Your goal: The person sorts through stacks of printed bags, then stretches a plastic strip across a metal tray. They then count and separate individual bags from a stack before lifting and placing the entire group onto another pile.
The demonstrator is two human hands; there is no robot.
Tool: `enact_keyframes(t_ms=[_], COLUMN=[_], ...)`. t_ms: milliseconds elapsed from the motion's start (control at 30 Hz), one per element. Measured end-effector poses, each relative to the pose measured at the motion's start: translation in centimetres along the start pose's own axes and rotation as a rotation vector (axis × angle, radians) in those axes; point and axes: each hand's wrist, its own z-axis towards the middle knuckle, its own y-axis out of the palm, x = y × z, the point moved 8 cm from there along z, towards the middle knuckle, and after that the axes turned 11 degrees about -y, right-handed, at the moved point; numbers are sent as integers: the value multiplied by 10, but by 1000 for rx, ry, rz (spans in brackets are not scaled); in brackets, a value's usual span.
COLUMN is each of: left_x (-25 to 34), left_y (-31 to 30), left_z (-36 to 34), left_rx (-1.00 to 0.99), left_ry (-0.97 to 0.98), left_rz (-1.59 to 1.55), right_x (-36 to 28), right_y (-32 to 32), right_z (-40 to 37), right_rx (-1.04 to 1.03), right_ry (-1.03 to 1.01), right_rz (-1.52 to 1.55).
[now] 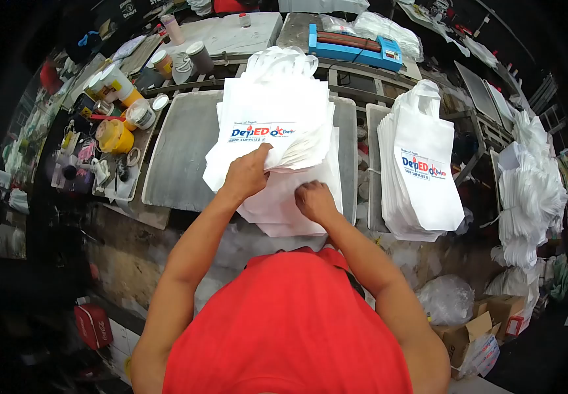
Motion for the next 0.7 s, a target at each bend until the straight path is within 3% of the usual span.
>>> enact_keyframes(t_ms=[100,233,300,433,500,533,600,633,700], left_x=[8,10,-4,-5,-4,-4,-1,0,-2], left_y=[0,-1,2,-3,0,1,0,0,3], left_z=[-8,-13,-3,5,5,4,2,3,2], left_rx=[-60,100,54,23,19,16,34,30,-20], left_ry=[-7,3,-61,-57,-39,-38,1,6,-17], left_rz=[-42,-77,-72,-61,-29,-28,-35,-31,-21], right_x=[-4,5,-22,-64,-58,-47,-18,-10,2], right_y=[-42,-40,-63,-67,-19,-12,21,19,1], right_z=[37,54,50,-15,-34,-40,-43,-36,-8], right_rx=[180,89,297,407,59,60,-288,-283,-400], right_ry=[126,251,1,-41,-63,-60,99,104,301], right_rz=[16,47,-48,-147,-154,-152,-5,-2,94])
